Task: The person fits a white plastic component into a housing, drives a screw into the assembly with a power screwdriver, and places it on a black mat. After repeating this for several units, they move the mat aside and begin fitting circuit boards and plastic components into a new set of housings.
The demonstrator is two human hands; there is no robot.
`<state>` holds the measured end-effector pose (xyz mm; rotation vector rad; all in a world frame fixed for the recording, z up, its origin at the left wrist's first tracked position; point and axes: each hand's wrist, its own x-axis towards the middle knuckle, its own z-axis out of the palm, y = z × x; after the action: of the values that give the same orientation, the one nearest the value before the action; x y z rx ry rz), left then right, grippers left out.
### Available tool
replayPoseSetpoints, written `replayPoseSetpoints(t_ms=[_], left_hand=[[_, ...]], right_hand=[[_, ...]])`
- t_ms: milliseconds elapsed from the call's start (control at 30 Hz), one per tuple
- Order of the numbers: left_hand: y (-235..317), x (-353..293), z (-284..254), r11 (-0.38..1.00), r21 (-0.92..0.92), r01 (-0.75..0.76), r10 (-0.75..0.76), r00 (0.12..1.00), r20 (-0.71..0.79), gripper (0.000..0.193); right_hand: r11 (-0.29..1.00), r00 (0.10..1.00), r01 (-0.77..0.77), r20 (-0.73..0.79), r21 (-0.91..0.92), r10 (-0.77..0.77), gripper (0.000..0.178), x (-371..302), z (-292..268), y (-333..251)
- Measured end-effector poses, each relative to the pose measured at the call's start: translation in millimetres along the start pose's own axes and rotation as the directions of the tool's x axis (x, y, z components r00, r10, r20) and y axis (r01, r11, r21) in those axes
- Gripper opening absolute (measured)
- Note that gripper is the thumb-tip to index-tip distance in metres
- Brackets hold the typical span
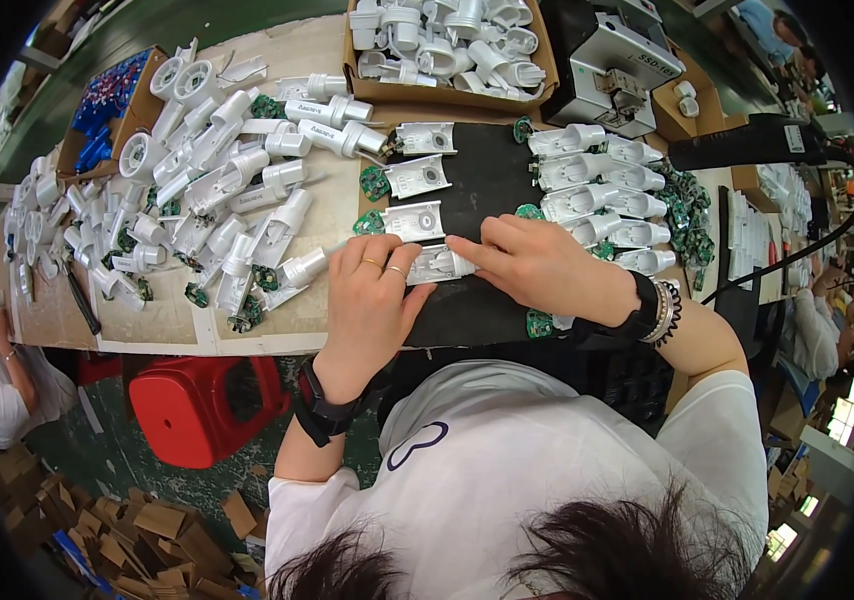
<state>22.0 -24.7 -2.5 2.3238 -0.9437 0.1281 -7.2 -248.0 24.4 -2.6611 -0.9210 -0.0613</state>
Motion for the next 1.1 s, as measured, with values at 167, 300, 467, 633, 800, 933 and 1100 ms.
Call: replayPoseSetpoints(t_ms=[167,300,467,633,800,933,1100], left_hand=[[1,-1,-1,1.000,0.006,0.018,-0.018,0.999,0.037,0.040],[9,-6,-1,0.999,-0.004,0.032,-0.032,0.994,0.103,0.039],[12,-8,4,1.000,-0.022,-0.012,0.013,0.998,0.053,0.039],[10,-11,12,0.994,-0.109,0.016,-0.015,1.000,0.016,0.037],[6,-15,17,0.992,-0.088,-0.095,0.093,0.995,-0.018,0.032],[8,-16,17,0.989,-0.034,-0.143,0.142,0.989,-0.034,0.033],[8,-17,16,0.991,0.021,-0.135,0.136,0.990,-0.021,0.036]], right_hand=[[0.995,0.999,0.008,0.047,0.100,-0.012,0.048,4,-5,10],[0.991,0.995,0.086,0.032,0.104,-0.090,0.045,-2,-6,13],[0.990,0.996,0.077,0.038,0.115,-0.082,0.039,-6,-6,11],[0.999,0.990,0.034,0.134,0.038,-0.039,0.036,-2,-6,6],[0.998,0.983,-0.025,0.181,0.058,0.014,0.036,-4,-8,6],[0.997,0.971,-0.067,0.231,0.038,0.056,0.035,-2,-15,3],[1.000,0.978,-0.020,0.208,0.010,0.018,0.033,29,-48,29]])
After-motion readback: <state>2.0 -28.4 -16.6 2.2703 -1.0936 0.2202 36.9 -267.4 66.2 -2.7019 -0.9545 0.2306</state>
